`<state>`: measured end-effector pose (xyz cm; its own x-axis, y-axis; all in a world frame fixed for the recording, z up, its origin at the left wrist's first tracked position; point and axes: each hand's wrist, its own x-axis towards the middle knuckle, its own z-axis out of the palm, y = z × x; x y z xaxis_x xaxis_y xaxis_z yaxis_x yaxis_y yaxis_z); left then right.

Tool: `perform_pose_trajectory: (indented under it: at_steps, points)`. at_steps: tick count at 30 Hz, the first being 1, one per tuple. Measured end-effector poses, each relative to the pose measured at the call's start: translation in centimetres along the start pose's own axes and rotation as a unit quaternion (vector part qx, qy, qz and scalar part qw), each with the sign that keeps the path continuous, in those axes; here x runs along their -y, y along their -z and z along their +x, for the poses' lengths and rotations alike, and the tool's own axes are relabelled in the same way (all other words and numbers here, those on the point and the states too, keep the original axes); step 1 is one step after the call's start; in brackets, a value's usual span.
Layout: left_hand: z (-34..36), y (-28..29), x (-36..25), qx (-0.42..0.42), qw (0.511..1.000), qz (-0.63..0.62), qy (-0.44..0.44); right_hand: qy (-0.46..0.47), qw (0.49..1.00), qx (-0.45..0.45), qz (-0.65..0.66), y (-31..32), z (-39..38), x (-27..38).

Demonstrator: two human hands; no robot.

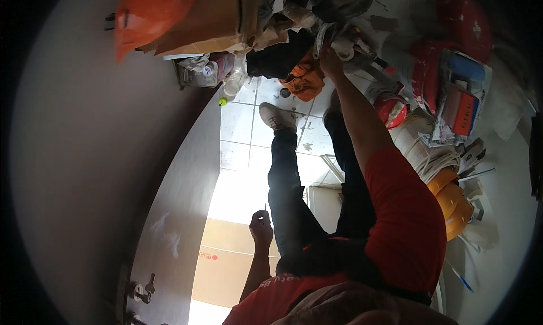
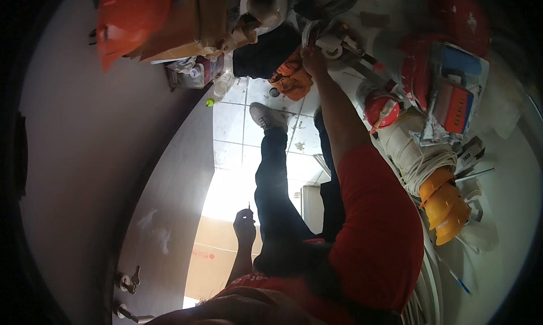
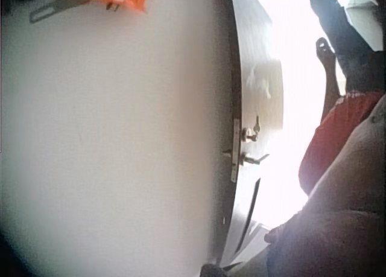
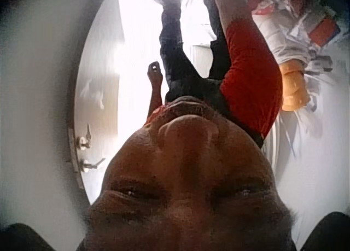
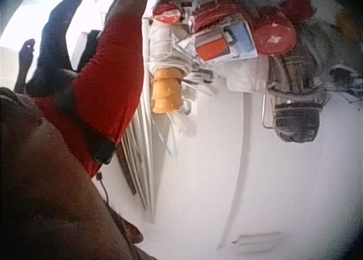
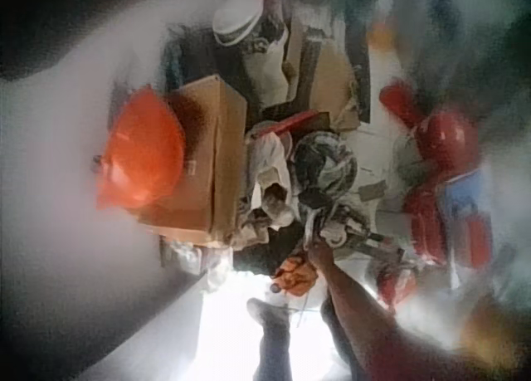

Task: The person uses pliers to cut a small piece of material, then retrieves a container of dark paste and a spatula. They mix the paste and apply it to the ceiling trim using the spatula.

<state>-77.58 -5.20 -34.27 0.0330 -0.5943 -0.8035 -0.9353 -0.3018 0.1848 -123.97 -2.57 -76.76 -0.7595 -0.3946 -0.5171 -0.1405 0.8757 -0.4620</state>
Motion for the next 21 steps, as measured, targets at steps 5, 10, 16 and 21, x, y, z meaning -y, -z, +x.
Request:
perform_pose_trajectory:
  at_steps: [5, 10, 16, 21]
  points:
    - [0.5, 0.2, -0.7, 0.007, 0.997, -0.019, 0.074, 0.1, 0.979, 0.027, -0.177, -3.8, 3.7, -4.2]
    - [1.2, 0.6, 0.0, 0.0, 0.995, -0.048, 0.084, -0.052, 0.996, 0.069, 0.021, -4.1, 3.6, -4.9]
    - [2.4, 1.8, -3.2, 0.013, 0.998, -0.042, 0.033, -0.072, 0.992, -0.053, 0.085, 0.2, -1.1, -2.4]
    - [0.1, 2.8, -8.8, 0.028, 0.979, -0.195, 0.05, -0.245, 0.844, -0.045, 0.475, 6.2, -12.2, 3.0]
